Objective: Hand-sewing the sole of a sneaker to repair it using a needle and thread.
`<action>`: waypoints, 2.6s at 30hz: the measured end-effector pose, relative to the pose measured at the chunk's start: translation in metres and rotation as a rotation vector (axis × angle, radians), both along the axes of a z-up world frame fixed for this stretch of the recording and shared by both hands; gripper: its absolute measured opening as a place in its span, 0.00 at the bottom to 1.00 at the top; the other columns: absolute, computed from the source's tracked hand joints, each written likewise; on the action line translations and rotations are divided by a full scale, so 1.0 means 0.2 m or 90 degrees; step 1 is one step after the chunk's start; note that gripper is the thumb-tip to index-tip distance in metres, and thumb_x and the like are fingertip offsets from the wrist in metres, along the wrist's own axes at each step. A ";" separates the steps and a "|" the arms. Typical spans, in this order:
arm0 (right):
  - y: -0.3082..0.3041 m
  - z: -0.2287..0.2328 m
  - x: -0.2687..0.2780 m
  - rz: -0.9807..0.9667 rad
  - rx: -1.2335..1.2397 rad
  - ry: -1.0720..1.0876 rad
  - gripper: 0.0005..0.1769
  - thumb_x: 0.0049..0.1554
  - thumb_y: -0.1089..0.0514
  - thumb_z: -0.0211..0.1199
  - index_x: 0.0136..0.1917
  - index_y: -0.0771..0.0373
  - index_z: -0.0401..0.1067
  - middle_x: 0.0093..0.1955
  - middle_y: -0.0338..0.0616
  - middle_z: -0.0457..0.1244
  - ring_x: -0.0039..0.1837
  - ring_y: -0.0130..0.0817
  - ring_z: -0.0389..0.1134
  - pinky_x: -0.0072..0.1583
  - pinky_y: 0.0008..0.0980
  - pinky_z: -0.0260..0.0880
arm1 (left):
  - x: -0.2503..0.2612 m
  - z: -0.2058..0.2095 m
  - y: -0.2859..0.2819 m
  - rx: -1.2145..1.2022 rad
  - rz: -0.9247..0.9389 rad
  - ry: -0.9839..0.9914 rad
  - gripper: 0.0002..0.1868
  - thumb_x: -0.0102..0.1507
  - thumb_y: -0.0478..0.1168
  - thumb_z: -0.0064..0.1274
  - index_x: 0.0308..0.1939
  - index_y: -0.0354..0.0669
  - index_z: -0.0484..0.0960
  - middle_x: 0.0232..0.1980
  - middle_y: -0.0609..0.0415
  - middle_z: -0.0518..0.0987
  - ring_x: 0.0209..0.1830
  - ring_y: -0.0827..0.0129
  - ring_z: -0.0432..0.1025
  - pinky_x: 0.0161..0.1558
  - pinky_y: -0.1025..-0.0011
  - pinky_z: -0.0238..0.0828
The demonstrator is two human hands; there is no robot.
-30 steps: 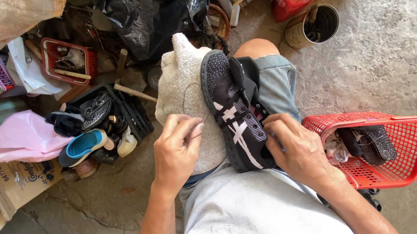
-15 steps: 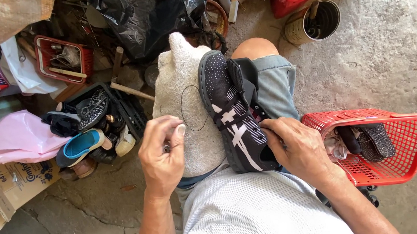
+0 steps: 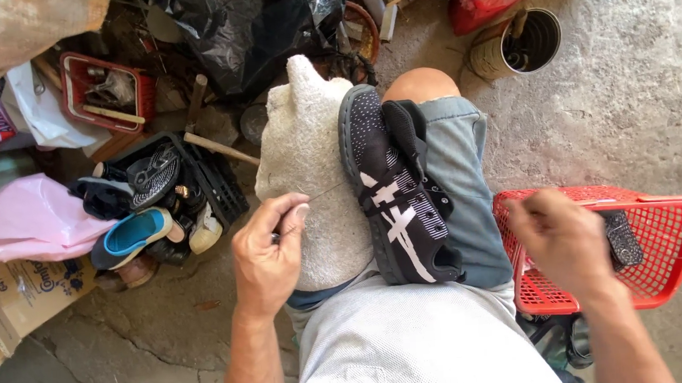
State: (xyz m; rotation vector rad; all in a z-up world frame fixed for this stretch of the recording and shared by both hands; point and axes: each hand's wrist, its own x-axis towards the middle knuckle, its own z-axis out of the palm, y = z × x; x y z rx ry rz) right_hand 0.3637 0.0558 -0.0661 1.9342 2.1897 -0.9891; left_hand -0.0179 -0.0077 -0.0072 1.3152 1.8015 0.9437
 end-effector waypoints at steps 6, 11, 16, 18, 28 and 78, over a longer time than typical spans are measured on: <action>0.04 0.15 -0.02 0.104 0.030 -0.107 0.13 0.63 0.44 0.61 0.47 0.54 0.76 0.52 0.39 0.63 0.53 0.41 0.68 0.42 0.49 0.70 | 0.03 0.01 0.05 0.026 -0.021 0.242 0.10 0.74 0.36 0.44 0.55 0.39 0.79 0.51 0.50 0.81 0.44 0.61 0.80 0.42 0.65 0.81; 0.02 0.27 -0.38 0.111 0.227 0.295 0.14 0.57 0.66 0.67 0.56 0.54 0.80 0.58 0.44 0.69 0.45 0.39 0.74 0.46 0.34 0.74 | 0.14 -0.04 0.08 0.048 -0.044 0.065 0.28 0.69 0.33 0.52 0.73 0.33 0.65 0.58 0.32 0.72 0.34 0.57 0.79 0.29 0.64 0.83; 0.01 0.10 -0.53 0.177 0.286 0.223 0.23 0.53 0.64 0.65 0.62 0.56 0.75 0.52 0.42 0.66 0.50 0.42 0.73 0.49 0.37 0.74 | 0.14 -0.07 0.07 -0.002 -0.033 0.122 0.15 0.68 0.36 0.56 0.58 0.38 0.78 0.36 0.49 0.76 0.23 0.63 0.76 0.22 0.67 0.75; 0.01 0.05 -0.53 0.189 0.266 0.196 0.23 0.51 0.63 0.65 0.62 0.57 0.74 0.46 0.43 0.63 0.48 0.47 0.72 0.47 0.42 0.74 | 0.14 -0.07 0.06 -0.023 -0.032 0.151 0.07 0.67 0.40 0.57 0.47 0.46 0.86 0.30 0.57 0.76 0.22 0.66 0.76 0.21 0.72 0.70; -0.08 -0.03 -0.42 0.100 0.193 0.262 0.21 0.61 0.57 0.60 0.28 0.53 0.59 0.28 0.36 0.53 0.34 0.43 0.64 0.36 0.34 0.64 | 0.21 -0.08 0.09 0.080 0.053 0.092 0.02 0.67 0.36 0.57 0.42 0.42 0.83 0.46 0.52 0.77 0.31 0.60 0.81 0.27 0.70 0.83; 0.02 -0.02 -0.57 -0.046 -0.489 0.766 0.18 0.67 0.59 0.46 0.65 0.66 0.70 0.44 0.47 0.66 0.42 0.33 0.70 0.40 0.40 0.80 | 0.23 -0.06 0.15 -0.142 0.068 -0.259 0.07 0.68 0.39 0.51 0.42 0.39 0.79 0.26 0.51 0.78 0.23 0.72 0.75 0.27 0.75 0.72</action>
